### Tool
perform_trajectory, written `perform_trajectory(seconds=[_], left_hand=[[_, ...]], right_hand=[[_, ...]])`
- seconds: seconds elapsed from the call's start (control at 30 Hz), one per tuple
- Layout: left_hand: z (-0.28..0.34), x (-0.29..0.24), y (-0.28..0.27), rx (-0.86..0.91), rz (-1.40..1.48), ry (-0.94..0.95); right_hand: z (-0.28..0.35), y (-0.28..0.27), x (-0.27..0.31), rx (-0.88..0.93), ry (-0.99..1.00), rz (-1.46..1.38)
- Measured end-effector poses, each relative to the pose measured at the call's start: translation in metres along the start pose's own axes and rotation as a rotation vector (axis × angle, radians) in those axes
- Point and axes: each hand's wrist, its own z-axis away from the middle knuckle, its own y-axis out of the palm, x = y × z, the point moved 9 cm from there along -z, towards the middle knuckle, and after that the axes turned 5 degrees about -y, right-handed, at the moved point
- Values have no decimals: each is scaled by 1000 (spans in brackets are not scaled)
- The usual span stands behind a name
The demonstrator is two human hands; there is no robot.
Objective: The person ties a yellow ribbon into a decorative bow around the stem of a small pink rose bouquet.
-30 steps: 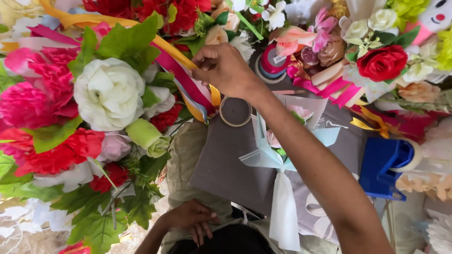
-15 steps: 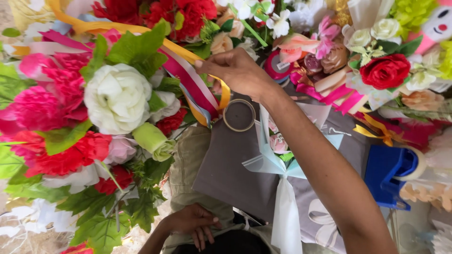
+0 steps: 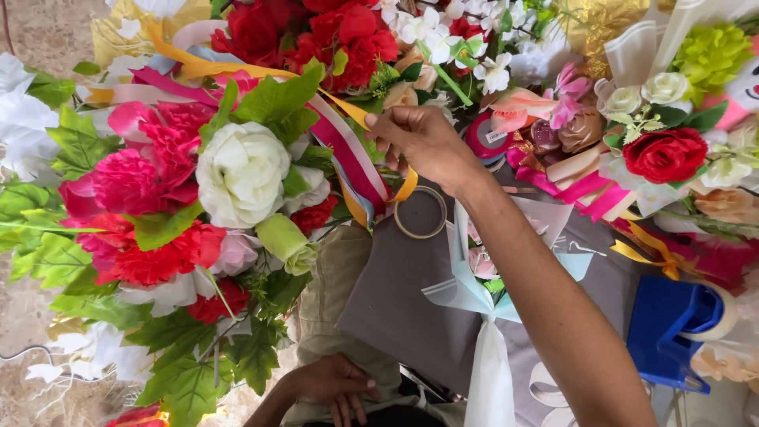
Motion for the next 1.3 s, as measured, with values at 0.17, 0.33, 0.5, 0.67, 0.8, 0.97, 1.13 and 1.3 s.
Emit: perform_trajectory(seconds=[0.17, 0.33, 0.5, 0.67, 0.8, 0.97, 1.13, 1.3], left_hand=[[-5, 12, -10, -160, -175, 21], [76, -47, 24, -470, -590, 39], [122, -116, 81, -277, 154, 568], [134, -222, 161, 5, 71, 860], [111, -280, 149, -119, 336, 971], [103, -272, 159, -203, 283, 898], [84, -251, 177, -286, 74, 865], [47, -221, 251, 31, -258, 743]], right_hand=[[14, -20, 50, -73, -270, 99], [66, -44, 121, -159, -503, 300], [165, -41, 160, -188, -489, 370], [276, -54, 105, -319, -209, 320], [404, -72, -1, -397, 180, 174], [512, -92, -146, -367, 240, 218], [592, -73, -312, -286, 297, 242], [556, -33, -218, -245, 360, 258]])
